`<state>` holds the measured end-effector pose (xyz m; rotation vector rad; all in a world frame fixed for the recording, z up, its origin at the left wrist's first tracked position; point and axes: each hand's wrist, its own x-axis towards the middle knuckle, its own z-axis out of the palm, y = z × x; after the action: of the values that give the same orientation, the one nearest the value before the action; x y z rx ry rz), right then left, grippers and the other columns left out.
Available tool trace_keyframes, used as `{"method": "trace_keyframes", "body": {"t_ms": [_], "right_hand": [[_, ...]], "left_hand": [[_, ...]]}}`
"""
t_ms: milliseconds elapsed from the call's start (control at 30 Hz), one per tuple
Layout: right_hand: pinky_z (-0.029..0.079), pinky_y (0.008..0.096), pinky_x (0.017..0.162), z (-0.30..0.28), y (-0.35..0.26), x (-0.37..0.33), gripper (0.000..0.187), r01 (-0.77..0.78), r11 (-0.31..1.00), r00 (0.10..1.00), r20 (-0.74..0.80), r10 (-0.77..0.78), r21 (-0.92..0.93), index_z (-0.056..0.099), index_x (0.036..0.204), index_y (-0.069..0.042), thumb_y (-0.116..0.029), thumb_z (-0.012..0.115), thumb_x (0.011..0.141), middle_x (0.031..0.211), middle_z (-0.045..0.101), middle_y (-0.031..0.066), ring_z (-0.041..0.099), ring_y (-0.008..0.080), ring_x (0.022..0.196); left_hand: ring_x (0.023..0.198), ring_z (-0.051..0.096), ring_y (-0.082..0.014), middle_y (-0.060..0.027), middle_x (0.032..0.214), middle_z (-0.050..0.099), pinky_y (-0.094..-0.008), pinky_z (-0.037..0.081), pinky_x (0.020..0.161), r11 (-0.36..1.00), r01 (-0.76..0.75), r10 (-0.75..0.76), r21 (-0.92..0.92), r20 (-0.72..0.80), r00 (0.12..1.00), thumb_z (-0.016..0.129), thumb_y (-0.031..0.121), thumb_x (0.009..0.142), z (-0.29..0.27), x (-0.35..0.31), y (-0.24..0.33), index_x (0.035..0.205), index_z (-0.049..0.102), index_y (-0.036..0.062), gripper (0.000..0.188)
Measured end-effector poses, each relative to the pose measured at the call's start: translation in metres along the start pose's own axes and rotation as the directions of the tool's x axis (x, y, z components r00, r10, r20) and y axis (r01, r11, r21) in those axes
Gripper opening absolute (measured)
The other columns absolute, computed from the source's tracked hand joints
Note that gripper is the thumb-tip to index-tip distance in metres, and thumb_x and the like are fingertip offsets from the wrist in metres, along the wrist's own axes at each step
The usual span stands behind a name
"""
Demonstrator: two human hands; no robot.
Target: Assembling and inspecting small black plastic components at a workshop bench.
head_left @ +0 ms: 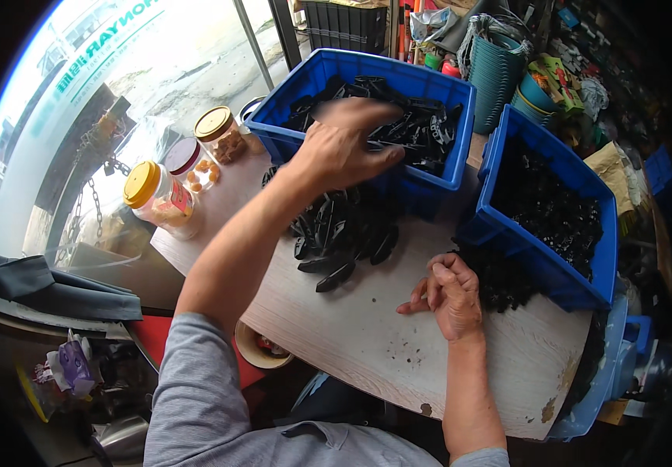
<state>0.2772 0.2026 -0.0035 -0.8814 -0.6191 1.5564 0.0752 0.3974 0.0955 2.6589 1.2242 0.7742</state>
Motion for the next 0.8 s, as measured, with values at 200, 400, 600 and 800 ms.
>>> {"method": "trace_keyframes", "body": {"t_ms": [200,400,600,800], "right_hand": [[0.062,0.0528,0.061,-0.001,-0.001,0.003,0.013,-0.01,1.0,1.0,0.014,0.009,0.009,0.06,0.102,-0.005,-0.016,0.059,0.096,0.055,0.048,0.0011,0.063,0.0179,0.06],[0.06,0.0593,0.059,0.0,0.006,0.008,0.014,0.011,1.0,0.999,0.038,-0.01,-0.02,0.057,0.104,-0.006,-0.017,0.057,0.096,0.056,0.048,0.0045,0.063,0.0233,0.062],[0.06,0.0586,0.059,0.002,0.009,0.003,0.015,0.025,0.998,0.999,0.037,-0.023,-0.066,0.057,0.104,-0.006,-0.019,0.057,0.096,0.056,0.048,0.0045,0.063,0.0231,0.062],[0.06,0.0582,0.06,0.01,0.013,0.002,0.015,0.033,0.998,0.999,0.032,-0.031,-0.048,0.057,0.104,-0.006,-0.019,0.057,0.096,0.055,0.048,0.0045,0.062,0.0227,0.061]], "left_hand": [[0.131,0.048,-0.0356,-0.0176,0.137,0.051,-0.0457,0.042,0.107,0.985,0.125,-0.169,0.115,0.584,0.794,0.074,0.06,0.074,0.02,0.067,-0.016,0.15,0.041,0.0247,0.09],[0.12,0.056,-0.0369,-0.0175,0.128,0.057,-0.0474,0.048,0.098,0.98,-0.041,-0.076,0.195,0.555,0.829,0.08,0.049,0.071,0.037,0.079,-0.025,0.146,0.046,0.0295,0.085],[0.114,0.061,-0.0367,-0.0174,0.115,0.064,-0.0463,0.051,0.093,0.972,-0.157,0.046,0.173,0.516,0.855,0.08,0.046,0.071,0.049,0.077,-0.032,0.139,0.054,0.0285,0.075],[0.112,0.062,-0.0367,-0.0166,0.116,0.065,-0.047,0.053,0.091,0.962,-0.105,-0.034,0.252,0.494,0.869,0.08,0.047,0.07,0.041,0.069,-0.031,0.132,0.061,0.0275,0.067]]}}
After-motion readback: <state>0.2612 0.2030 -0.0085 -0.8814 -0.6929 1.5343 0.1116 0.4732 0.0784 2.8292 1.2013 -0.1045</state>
